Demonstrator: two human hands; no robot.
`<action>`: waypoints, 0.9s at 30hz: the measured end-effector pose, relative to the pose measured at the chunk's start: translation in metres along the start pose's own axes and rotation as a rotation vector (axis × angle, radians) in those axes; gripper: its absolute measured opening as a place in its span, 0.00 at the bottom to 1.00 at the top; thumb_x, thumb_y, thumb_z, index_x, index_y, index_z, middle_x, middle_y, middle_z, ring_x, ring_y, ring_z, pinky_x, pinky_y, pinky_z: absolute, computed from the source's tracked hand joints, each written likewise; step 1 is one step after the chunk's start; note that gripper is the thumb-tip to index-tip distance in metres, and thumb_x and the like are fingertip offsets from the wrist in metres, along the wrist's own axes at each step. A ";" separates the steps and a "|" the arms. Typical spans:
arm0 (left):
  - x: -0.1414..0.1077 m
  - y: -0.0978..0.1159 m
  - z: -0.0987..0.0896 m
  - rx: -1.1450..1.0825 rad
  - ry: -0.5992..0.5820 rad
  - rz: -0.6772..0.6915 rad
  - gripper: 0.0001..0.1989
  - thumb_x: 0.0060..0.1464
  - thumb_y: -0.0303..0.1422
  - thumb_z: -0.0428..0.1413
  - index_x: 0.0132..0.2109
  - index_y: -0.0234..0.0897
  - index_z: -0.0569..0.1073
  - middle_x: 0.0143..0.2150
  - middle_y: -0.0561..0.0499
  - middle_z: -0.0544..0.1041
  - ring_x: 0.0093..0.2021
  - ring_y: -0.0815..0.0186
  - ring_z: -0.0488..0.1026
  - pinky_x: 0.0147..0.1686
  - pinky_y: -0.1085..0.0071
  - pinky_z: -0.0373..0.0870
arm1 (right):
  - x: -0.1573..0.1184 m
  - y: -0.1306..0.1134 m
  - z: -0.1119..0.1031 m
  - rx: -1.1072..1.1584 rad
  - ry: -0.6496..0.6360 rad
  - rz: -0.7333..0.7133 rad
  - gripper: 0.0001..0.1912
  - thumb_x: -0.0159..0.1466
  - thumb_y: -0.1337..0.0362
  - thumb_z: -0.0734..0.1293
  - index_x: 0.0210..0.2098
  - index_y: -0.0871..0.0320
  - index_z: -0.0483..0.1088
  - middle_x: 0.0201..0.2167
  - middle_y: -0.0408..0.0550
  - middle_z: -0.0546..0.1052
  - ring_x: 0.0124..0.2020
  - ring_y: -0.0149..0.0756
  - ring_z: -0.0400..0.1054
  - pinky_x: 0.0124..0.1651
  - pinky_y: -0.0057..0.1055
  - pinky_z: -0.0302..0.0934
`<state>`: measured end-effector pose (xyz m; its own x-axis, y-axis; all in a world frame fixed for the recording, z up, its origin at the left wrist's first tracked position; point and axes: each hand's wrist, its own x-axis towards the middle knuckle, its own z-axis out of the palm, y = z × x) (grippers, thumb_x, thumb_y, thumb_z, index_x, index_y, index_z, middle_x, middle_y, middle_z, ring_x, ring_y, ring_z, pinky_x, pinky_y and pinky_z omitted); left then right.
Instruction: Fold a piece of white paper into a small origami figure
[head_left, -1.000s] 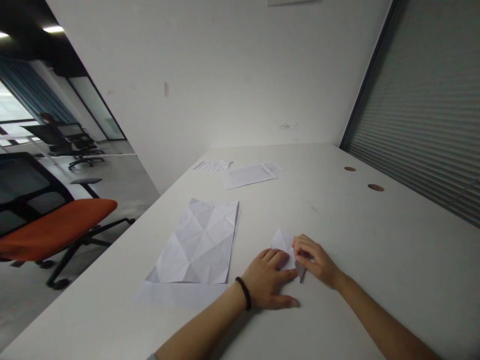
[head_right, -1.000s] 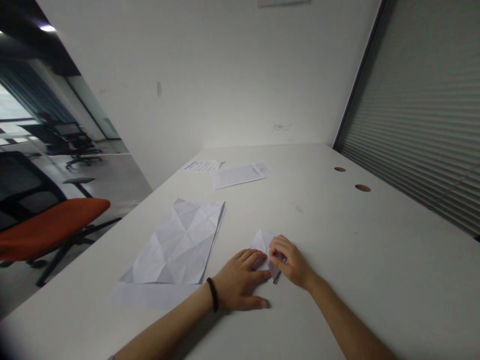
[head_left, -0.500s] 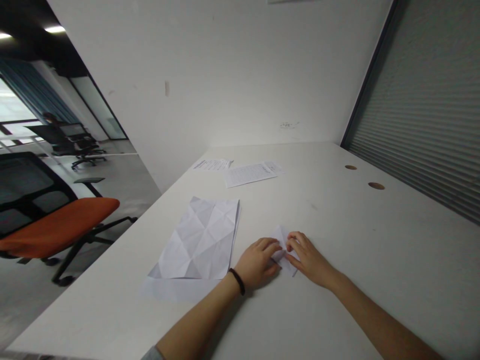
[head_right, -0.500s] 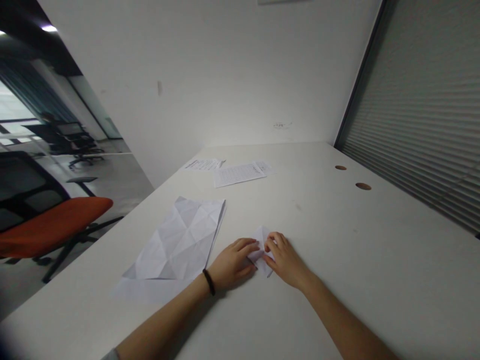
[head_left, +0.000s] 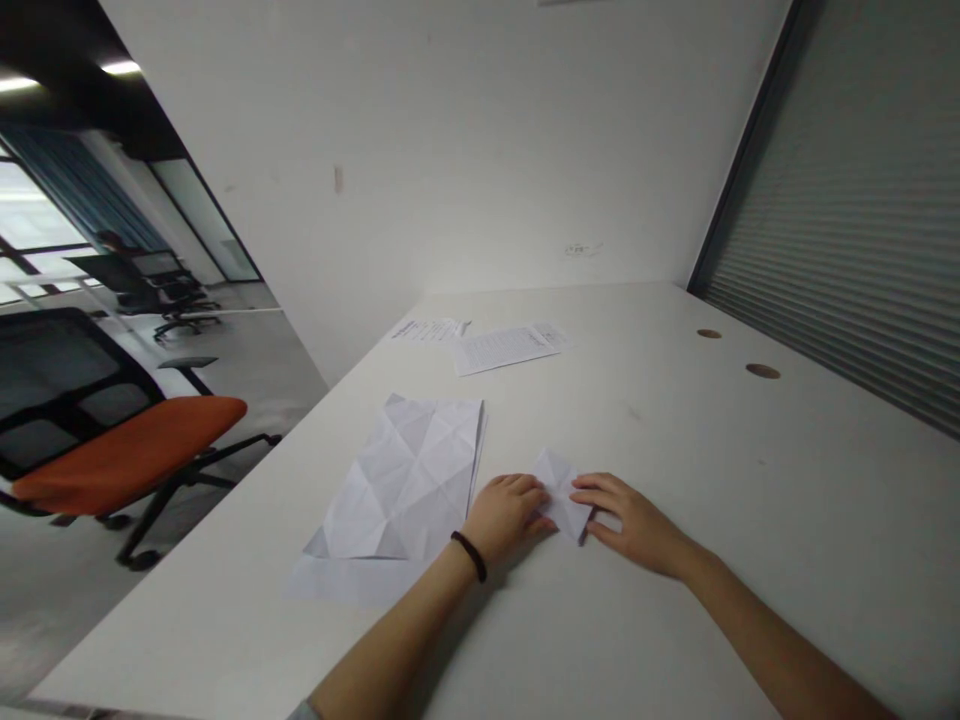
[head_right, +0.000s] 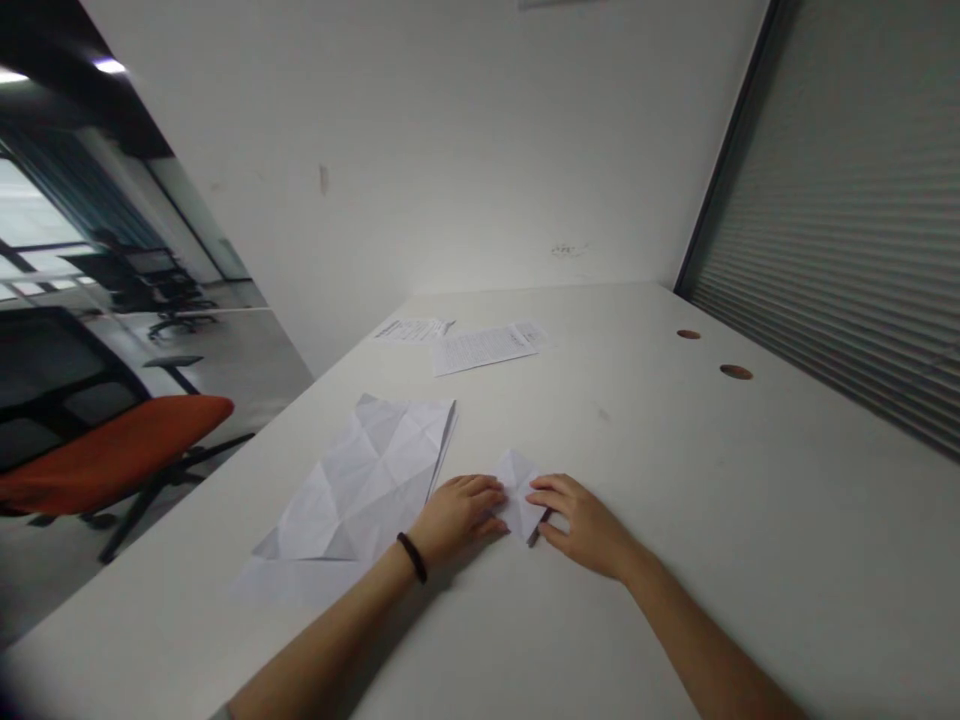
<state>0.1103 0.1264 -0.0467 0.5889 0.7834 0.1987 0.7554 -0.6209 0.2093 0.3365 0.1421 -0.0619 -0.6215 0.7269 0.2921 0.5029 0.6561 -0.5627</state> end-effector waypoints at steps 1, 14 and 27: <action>0.000 -0.001 -0.001 -0.002 -0.004 -0.003 0.14 0.57 0.41 0.48 0.44 0.38 0.70 0.42 0.49 0.72 0.43 0.64 0.69 0.44 0.67 0.64 | 0.000 0.001 0.001 0.004 0.006 0.005 0.17 0.56 0.67 0.64 0.46 0.54 0.68 0.48 0.51 0.68 0.49 0.38 0.61 0.53 0.39 0.56; -0.002 0.002 -0.005 -0.012 -0.020 -0.029 0.07 0.54 0.28 0.52 0.39 0.38 0.74 0.37 0.51 0.72 0.39 0.66 0.67 0.38 0.74 0.65 | 0.000 0.008 0.000 0.023 0.051 -0.006 0.12 0.57 0.72 0.62 0.37 0.54 0.73 0.38 0.47 0.74 0.42 0.35 0.65 0.46 0.35 0.60; 0.004 -0.015 0.005 -0.179 0.196 -0.437 0.08 0.49 0.37 0.57 0.28 0.39 0.77 0.39 0.48 0.69 0.43 0.61 0.64 0.43 0.67 0.61 | 0.006 0.010 0.012 -0.153 0.193 0.269 0.13 0.61 0.59 0.57 0.25 0.57 0.64 0.24 0.45 0.69 0.29 0.35 0.63 0.32 0.30 0.56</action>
<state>0.1031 0.1389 -0.0538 0.1510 0.9617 0.2286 0.8480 -0.2449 0.4700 0.3304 0.1509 -0.0747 -0.3375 0.8929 0.2980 0.7260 0.4484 -0.5214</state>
